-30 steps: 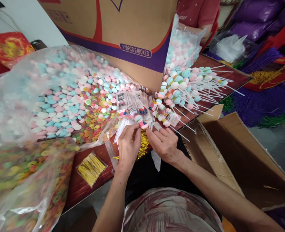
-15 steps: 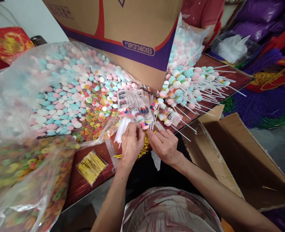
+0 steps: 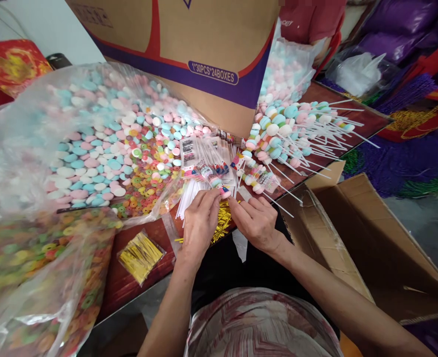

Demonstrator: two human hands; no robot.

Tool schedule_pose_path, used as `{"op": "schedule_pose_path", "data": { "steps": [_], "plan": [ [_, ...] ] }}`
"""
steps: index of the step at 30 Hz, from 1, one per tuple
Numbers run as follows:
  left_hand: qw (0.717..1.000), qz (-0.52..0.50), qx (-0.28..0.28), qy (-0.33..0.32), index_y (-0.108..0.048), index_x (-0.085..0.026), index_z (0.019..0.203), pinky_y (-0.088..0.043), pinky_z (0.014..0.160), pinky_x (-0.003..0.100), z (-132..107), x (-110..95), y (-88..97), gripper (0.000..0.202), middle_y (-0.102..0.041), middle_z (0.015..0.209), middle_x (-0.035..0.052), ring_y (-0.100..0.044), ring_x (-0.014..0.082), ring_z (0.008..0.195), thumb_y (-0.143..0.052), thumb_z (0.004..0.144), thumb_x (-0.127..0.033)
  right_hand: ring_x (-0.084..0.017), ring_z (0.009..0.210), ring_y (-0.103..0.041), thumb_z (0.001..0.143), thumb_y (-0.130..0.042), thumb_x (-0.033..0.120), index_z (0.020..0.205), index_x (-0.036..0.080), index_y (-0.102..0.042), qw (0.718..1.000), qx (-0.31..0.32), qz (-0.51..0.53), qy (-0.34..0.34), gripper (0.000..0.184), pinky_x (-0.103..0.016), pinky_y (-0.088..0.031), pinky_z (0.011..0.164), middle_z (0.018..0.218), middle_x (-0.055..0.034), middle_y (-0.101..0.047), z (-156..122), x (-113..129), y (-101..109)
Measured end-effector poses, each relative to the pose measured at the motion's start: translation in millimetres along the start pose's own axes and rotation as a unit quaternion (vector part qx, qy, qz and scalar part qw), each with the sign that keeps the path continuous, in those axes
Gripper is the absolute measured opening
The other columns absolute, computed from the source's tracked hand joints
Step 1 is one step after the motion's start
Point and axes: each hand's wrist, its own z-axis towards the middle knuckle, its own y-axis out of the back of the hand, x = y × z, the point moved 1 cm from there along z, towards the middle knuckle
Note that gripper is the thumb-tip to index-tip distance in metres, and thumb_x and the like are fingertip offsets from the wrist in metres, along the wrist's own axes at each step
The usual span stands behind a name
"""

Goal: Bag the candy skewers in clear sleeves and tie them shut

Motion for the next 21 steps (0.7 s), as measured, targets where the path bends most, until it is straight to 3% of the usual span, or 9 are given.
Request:
{"op": "schedule_pose_path", "data": {
  "steps": [11, 21],
  "plan": [
    [0.999, 0.033, 0.018, 0.007, -0.066, -0.017, 0.105, -0.052, 0.079, 0.027, -6.6, 2.6, 0.2, 0.020, -0.073, 0.099, 0.0089, -0.069, 0.0169, 0.088, -0.050, 0.094, -0.012, -0.012, 0.059, -0.042, 0.092, -0.061, 0.017, 0.100, 0.013, -0.069, 1.000, 0.011, 0.008, 0.003, 0.012, -0.032, -0.027, 0.060, 0.058, 0.0019, -0.055, -0.1, 2.6, -3.9],
    [0.997, 0.066, 0.023, 0.041, -0.061, -0.019, 0.093, -0.046, 0.069, 0.027, -6.5, 6.9, -3.6, 0.013, -0.064, 0.081, 0.0040, -0.061, 0.0158, 0.074, -0.050, 0.089, -0.012, -0.013, 0.058, -0.045, 0.093, -0.060, 0.016, 0.101, 0.013, -0.070, 0.999, 0.014, 0.025, -0.014, 0.013, -0.033, -0.028, 0.059, 0.057, 0.0019, -0.055, 4.4, 6.9, -4.3]
  ]
}}
